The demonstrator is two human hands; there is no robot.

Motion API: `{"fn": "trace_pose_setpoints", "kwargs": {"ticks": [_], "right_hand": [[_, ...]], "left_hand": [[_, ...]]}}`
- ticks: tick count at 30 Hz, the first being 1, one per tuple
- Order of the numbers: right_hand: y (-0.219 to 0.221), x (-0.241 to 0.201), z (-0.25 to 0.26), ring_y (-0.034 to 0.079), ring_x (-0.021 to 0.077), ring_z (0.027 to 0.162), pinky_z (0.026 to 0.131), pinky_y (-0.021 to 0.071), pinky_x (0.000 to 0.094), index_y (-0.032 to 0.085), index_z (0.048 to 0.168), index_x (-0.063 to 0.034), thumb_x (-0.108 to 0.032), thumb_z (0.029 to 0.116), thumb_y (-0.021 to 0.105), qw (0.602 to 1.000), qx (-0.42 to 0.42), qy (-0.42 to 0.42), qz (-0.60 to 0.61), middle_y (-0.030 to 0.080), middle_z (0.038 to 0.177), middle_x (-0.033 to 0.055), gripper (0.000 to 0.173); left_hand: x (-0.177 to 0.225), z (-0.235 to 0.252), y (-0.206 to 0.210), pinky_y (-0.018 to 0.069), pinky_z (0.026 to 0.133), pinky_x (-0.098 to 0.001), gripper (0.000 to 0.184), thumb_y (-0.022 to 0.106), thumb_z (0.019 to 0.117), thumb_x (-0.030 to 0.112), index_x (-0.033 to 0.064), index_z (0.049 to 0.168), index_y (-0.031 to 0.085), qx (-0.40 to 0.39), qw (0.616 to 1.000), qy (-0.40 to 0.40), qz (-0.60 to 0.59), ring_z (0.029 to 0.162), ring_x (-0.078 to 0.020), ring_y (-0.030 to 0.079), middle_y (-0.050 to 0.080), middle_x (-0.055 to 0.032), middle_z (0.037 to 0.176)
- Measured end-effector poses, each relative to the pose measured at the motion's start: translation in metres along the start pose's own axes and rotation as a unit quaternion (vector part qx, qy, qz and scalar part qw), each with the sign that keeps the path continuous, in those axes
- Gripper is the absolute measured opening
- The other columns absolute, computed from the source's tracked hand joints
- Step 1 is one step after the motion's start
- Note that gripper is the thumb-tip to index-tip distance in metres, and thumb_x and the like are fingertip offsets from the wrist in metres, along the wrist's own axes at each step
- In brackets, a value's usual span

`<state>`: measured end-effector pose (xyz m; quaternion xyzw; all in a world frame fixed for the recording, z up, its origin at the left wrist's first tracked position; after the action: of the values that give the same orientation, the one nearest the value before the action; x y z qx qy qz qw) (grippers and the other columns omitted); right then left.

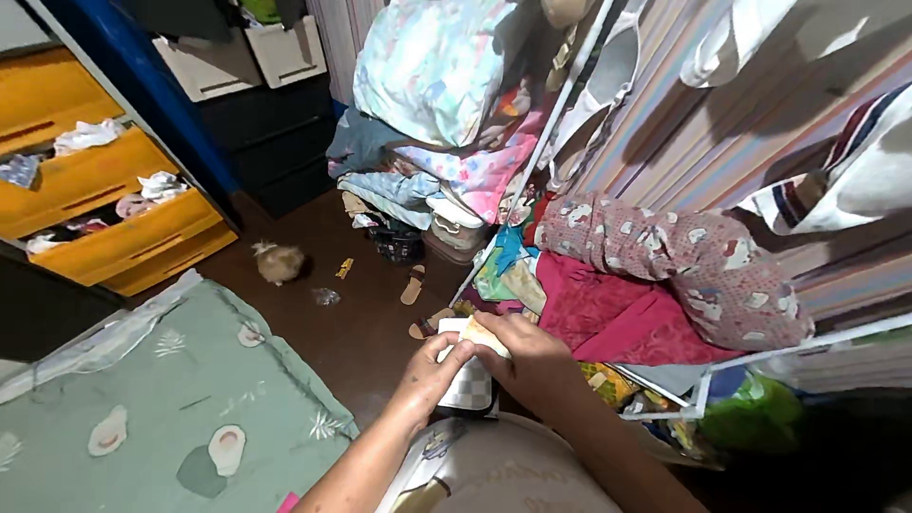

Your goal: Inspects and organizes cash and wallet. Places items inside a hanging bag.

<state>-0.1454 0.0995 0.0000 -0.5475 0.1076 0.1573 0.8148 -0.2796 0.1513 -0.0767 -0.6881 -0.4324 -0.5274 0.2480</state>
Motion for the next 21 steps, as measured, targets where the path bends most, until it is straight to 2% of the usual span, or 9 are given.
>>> {"fn": "trace_pose_setpoints", "kwargs": {"ticks": [4,7,9,11,14,15,18,19,21], "right_hand": [[-0.003,0.000,-0.004,0.074,0.0261,0.095,0.080,0.0612,0.0476,0.071,0.127,-0.0086,-0.037,0.1056,0.049,0.999,-0.014,0.000,0.038,0.075,0.111,0.0094,0.042],[-0.004,0.002,-0.006,0.075,0.0258,0.081,0.069,0.0606,0.0495,0.070,0.127,-0.0072,-0.029,0.1082,0.043,0.997,-0.006,0.023,0.070,0.077,0.101,0.0093,0.040],[-0.008,0.010,-0.002,0.073,0.0261,0.078,0.067,0.0587,0.0529,0.067,0.132,-0.0114,-0.025,0.1079,0.047,0.989,-0.033,0.100,0.104,0.076,0.094,0.0098,0.035],[-0.015,0.013,0.007,0.072,0.0286,0.084,0.073,0.0568,0.0577,0.066,0.136,-0.0162,-0.021,0.1057,0.053,0.976,-0.094,0.162,0.111,0.075,0.100,0.0110,0.033],[-0.023,0.003,0.026,0.068,0.0302,0.111,0.093,0.0532,0.0597,0.061,0.143,-0.0197,-0.013,0.0981,0.065,0.960,-0.238,0.124,0.076,0.070,0.127,0.0098,0.045],[-0.023,-0.002,0.031,0.068,0.0302,0.111,0.092,0.0536,0.0594,0.064,0.139,-0.0201,-0.013,0.0952,0.069,0.954,-0.274,0.102,0.063,0.070,0.125,0.0096,0.045],[-0.016,-0.002,0.041,0.069,0.0274,0.089,0.077,0.0552,0.0553,0.072,0.109,-0.0148,-0.015,0.0931,0.073,0.937,-0.327,0.099,0.079,0.072,0.095,0.0088,0.016],[-0.016,0.003,0.043,0.068,0.0255,0.086,0.076,0.0551,0.0525,0.071,0.105,-0.0115,-0.015,0.0938,0.073,0.934,-0.314,0.122,0.116,0.071,0.090,0.0090,0.012],[-0.019,0.017,0.044,0.065,0.0197,0.075,0.070,0.0549,0.0439,0.068,0.102,-0.0054,-0.012,0.0941,0.072,0.928,-0.225,0.192,0.226,0.066,0.080,0.0079,0.011]], "left_hand": [[-0.003,0.000,-0.004,0.0544,0.083,-0.0383,0.016,0.065,0.1013,0.029,0.0154,0.109,0.070,0.016,1.000,-0.008,0.008,0.098,-0.0165,0.064,0.066,-0.0040,0.116],[-0.002,0.000,-0.007,0.0533,0.085,-0.0400,0.017,0.063,0.1022,0.028,0.0139,0.106,0.072,0.010,0.999,0.007,0.033,0.102,-0.0172,0.063,0.065,-0.0048,0.119],[0.006,-0.002,-0.007,0.0531,0.087,-0.0414,0.017,0.063,0.1021,0.027,0.0125,0.103,0.072,-0.001,0.998,0.023,0.063,0.107,-0.0181,0.062,0.064,-0.0056,0.124],[0.018,-0.002,-0.007,0.0525,0.090,-0.0402,0.016,0.064,0.1015,0.026,0.0136,0.098,0.074,-0.013,0.993,0.043,0.108,0.112,-0.0171,0.060,0.063,-0.0047,0.126],[0.037,-0.003,-0.005,0.0506,0.097,-0.0423,0.015,0.066,0.1006,0.025,0.0138,0.098,0.075,-0.048,0.979,0.071,0.184,0.122,-0.0182,0.057,0.059,-0.0071,0.136],[0.042,-0.002,-0.003,0.0505,0.098,-0.0425,0.014,0.066,0.1004,0.025,0.0141,0.098,0.075,-0.062,0.973,0.081,0.208,0.124,-0.0184,0.057,0.058,-0.0078,0.139],[0.047,0.000,-0.002,0.0519,0.095,-0.0404,0.017,0.065,0.1010,0.028,0.0146,0.097,0.075,-0.080,0.964,0.099,0.232,0.119,-0.0166,0.059,0.059,-0.0068,0.136],[0.044,0.001,-0.004,0.0527,0.093,-0.0391,0.020,0.063,0.1021,0.029,0.0144,0.097,0.075,-0.076,0.969,0.094,0.217,0.116,-0.0153,0.061,0.061,-0.0058,0.133],[0.035,0.004,-0.011,0.0534,0.086,-0.0378,0.024,0.062,0.1022,0.033,0.0130,0.095,0.073,-0.064,0.983,0.070,0.154,0.105,-0.0148,0.062,0.065,-0.0047,0.121]]}}
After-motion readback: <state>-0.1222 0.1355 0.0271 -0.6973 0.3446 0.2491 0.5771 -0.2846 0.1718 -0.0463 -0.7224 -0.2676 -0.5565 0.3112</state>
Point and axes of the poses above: each hand's wrist, its own z-axis towards the middle knuckle, its own y-axis out of the palm, x = y × z, the point moved 6 cm from there along z, towards the middle knuckle
